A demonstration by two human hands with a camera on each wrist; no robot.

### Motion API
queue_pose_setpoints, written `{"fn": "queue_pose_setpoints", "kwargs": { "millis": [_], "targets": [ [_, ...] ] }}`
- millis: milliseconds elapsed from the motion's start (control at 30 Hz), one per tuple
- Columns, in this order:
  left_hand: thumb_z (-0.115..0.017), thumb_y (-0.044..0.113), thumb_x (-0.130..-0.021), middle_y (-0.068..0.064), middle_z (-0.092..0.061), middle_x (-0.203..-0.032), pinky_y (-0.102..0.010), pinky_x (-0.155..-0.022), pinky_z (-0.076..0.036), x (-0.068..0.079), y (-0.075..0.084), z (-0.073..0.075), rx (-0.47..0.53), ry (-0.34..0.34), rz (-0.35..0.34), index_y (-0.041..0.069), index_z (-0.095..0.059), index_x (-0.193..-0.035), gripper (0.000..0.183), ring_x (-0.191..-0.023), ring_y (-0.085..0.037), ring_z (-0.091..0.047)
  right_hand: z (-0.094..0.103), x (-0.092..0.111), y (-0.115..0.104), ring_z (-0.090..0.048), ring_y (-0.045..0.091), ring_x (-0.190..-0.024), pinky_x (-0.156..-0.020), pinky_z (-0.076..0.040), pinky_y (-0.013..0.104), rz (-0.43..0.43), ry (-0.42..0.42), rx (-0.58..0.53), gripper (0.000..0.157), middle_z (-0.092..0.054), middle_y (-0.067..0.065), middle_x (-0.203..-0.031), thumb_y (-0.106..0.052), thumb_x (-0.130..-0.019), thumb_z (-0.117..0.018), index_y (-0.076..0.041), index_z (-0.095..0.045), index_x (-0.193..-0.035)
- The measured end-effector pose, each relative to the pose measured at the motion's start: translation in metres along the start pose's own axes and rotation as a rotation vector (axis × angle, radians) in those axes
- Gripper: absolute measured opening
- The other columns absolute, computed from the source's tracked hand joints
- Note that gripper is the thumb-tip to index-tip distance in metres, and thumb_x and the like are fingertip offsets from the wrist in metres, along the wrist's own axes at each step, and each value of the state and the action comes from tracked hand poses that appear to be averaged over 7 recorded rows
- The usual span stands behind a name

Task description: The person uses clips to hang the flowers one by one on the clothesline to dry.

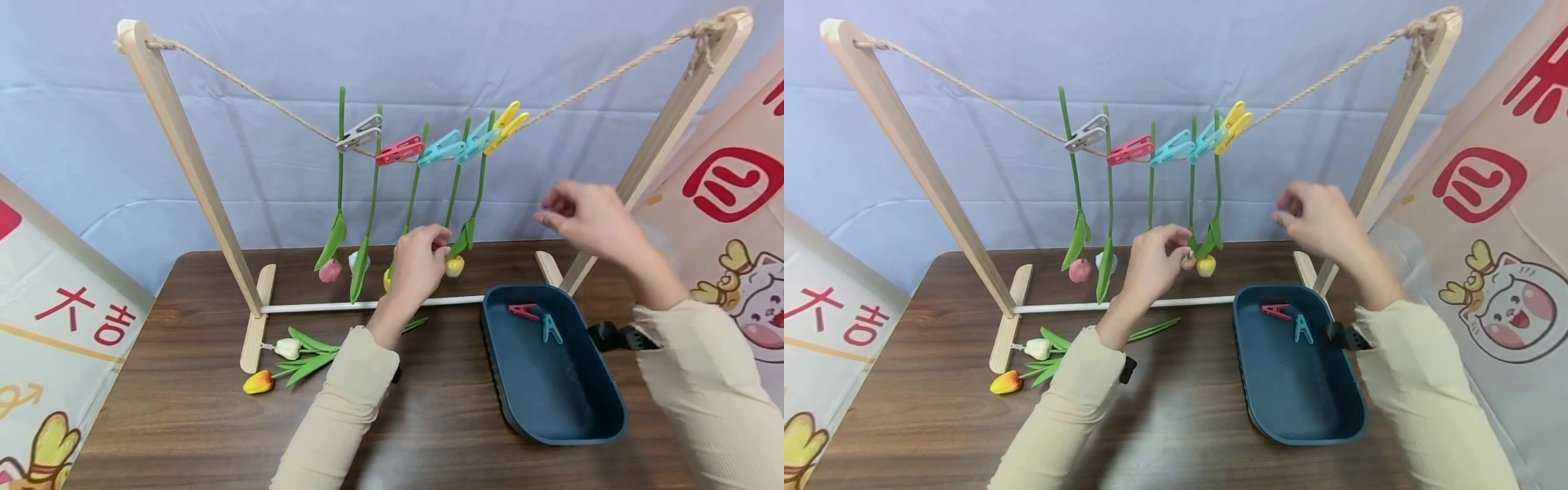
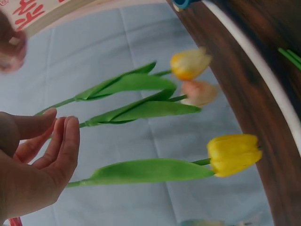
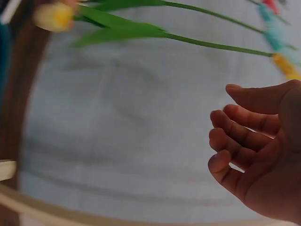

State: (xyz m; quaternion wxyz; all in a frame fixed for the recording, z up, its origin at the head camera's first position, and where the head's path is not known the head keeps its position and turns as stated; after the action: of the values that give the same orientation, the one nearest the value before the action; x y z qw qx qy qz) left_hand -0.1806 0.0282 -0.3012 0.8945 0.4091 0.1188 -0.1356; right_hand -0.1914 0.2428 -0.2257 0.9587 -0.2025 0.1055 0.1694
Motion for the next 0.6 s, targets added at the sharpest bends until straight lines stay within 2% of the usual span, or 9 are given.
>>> {"fn": "queue_pose_setpoints", "kwargs": {
  "millis": [167,300,367,600],
  "targets": [
    [-0.062,0.004,-0.085,-0.004,-0.066,-0.087,-0.030,-0.072,-0.047,0.006,-0.009,0.000,-0.007,0.012,0.020,0.005,-0.068,-0.100,0.015,-0.082,-0.018,-0.062,-0.034,0.016,0.035,-0.048,0.017,-0.057,-0.053,-0.037,0.032,-0.065,-0.188,-0.033,0.013,-0.057,0.003,-0.066,-0.012,-0.087,-0.060,-0.001,-0.062,-0.081],
    [-0.061,0.003,-0.085,-0.004,-0.066,-0.085,-0.033,-0.071,-0.047,0.012,-0.017,-0.001,-0.002,0.005,0.047,0.004,-0.068,-0.097,0.014,-0.081,-0.019,-0.062,-0.060,0.029,0.060,-0.046,0.016,-0.054,-0.051,-0.036,0.031,-0.104,-0.298,-0.045,0.013,-0.058,0.002,-0.066,-0.010,-0.088,-0.059,0.001,-0.063,-0.082],
    [-0.061,0.003,-0.085,-0.004,-0.066,-0.084,-0.035,-0.072,-0.047,0.016,-0.020,-0.002,-0.008,0.002,0.054,0.003,-0.069,-0.096,0.013,-0.080,-0.020,-0.062,-0.073,0.035,0.069,-0.045,0.016,-0.054,-0.052,-0.035,0.031,-0.119,-0.328,-0.048,0.013,-0.059,0.002,-0.067,-0.008,-0.088,-0.059,0.001,-0.063,-0.081],
    [-0.063,0.002,-0.083,-0.003,-0.066,-0.078,-0.037,-0.070,-0.046,0.030,-0.034,-0.004,-0.027,0.009,0.079,0.004,-0.069,-0.090,0.009,-0.075,-0.021,-0.062,-0.109,0.055,0.094,-0.045,0.017,-0.055,-0.052,-0.036,0.031,-0.210,-0.346,-0.070,0.012,-0.060,0.009,-0.067,-0.004,-0.085,-0.058,0.006,-0.064,-0.081]
  ]
}}
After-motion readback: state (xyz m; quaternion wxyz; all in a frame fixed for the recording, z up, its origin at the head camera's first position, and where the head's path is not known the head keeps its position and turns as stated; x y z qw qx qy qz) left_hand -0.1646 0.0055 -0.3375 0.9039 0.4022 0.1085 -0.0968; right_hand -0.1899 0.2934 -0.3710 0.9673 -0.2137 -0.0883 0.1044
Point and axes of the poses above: each hand's wrist, its own x-axis away from the middle knuckle, its own z-axis out of the back of the hand, y = z × x, the point moved 2 cm from there along -x, towards the middle knuckle
